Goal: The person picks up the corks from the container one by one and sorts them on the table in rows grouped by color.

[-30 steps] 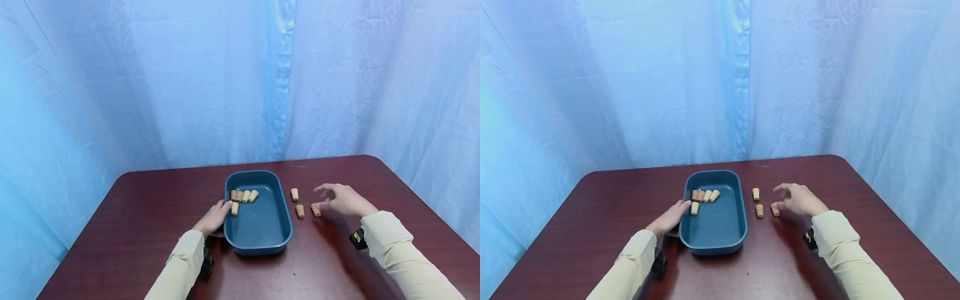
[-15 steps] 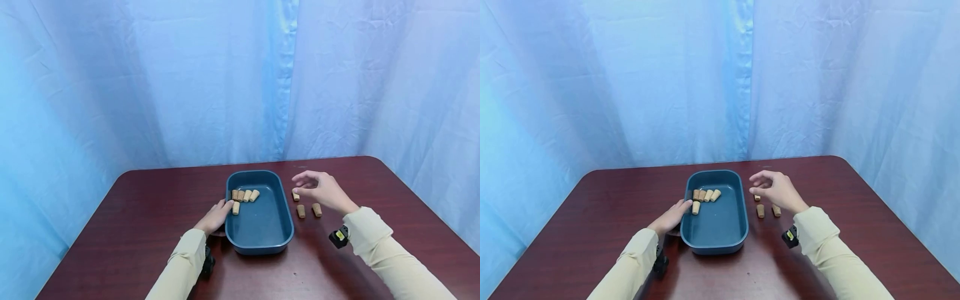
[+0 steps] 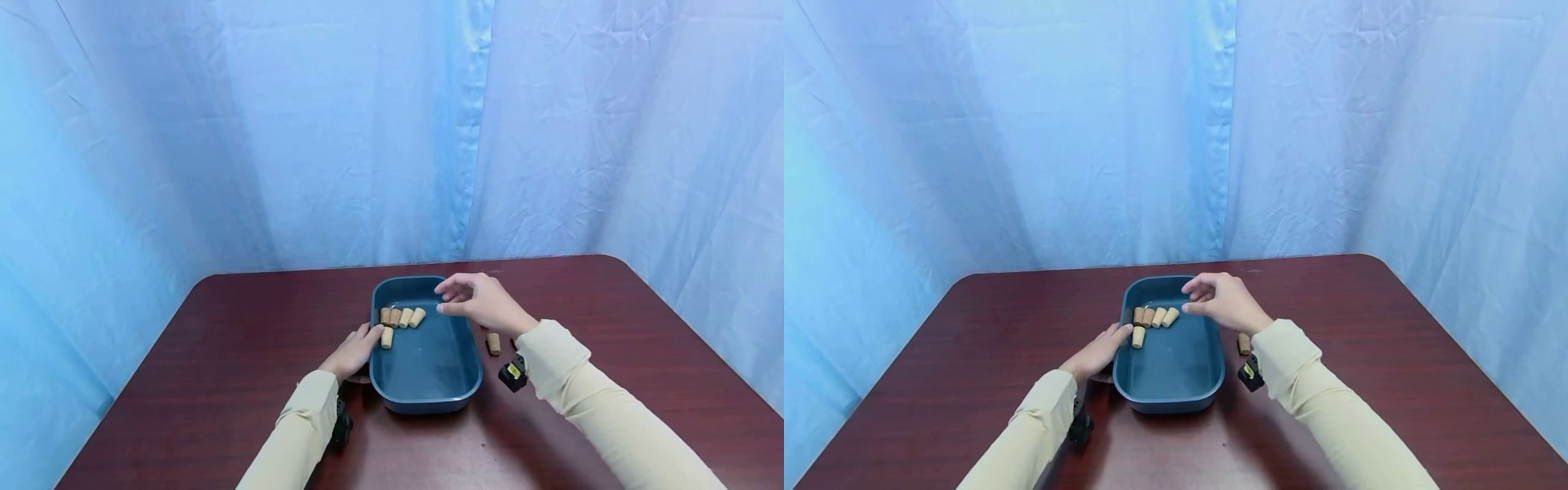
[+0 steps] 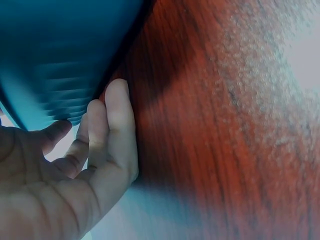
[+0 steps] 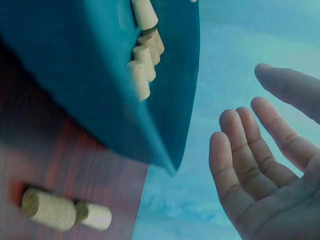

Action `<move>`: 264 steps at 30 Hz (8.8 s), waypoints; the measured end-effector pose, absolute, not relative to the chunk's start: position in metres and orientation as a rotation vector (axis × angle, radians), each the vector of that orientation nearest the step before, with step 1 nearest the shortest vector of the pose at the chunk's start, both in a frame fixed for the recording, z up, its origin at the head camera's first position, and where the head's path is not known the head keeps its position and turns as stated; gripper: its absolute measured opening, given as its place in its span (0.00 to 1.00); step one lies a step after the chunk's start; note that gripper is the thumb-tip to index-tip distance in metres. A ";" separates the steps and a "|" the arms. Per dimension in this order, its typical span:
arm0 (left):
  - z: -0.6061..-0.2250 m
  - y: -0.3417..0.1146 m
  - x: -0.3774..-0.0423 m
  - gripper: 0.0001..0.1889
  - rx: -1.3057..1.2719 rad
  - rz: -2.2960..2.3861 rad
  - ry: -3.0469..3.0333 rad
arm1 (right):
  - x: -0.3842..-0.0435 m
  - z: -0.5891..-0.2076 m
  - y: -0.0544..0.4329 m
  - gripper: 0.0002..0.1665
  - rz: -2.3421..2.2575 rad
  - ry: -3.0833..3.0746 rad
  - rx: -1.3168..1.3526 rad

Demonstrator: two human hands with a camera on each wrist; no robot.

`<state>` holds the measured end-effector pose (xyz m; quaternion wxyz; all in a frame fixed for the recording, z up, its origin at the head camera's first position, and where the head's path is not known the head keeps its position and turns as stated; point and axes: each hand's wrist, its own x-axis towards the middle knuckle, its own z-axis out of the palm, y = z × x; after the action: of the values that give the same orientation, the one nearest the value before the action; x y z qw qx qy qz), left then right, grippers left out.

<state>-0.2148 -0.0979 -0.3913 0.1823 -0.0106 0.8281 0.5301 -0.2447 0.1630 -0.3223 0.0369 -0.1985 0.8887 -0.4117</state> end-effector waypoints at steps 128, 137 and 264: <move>-0.395 -0.102 -0.216 0.35 -0.050 1.482 2.335 | -0.256 -0.309 0.173 0.23 -0.853 2.790 -0.641; -0.396 -0.102 -0.216 0.35 -0.044 1.484 2.327 | -0.259 -0.316 0.201 0.22 -0.799 2.839 -0.615; -0.396 -0.100 -0.213 0.36 -0.043 1.482 2.327 | -0.278 -0.364 0.246 0.27 -0.601 2.831 -0.294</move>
<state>-0.2130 -0.0997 -0.3964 0.1899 -0.0152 0.8280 0.5274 -0.2782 0.2457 -0.3642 0.1163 -0.1003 0.9666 -0.2051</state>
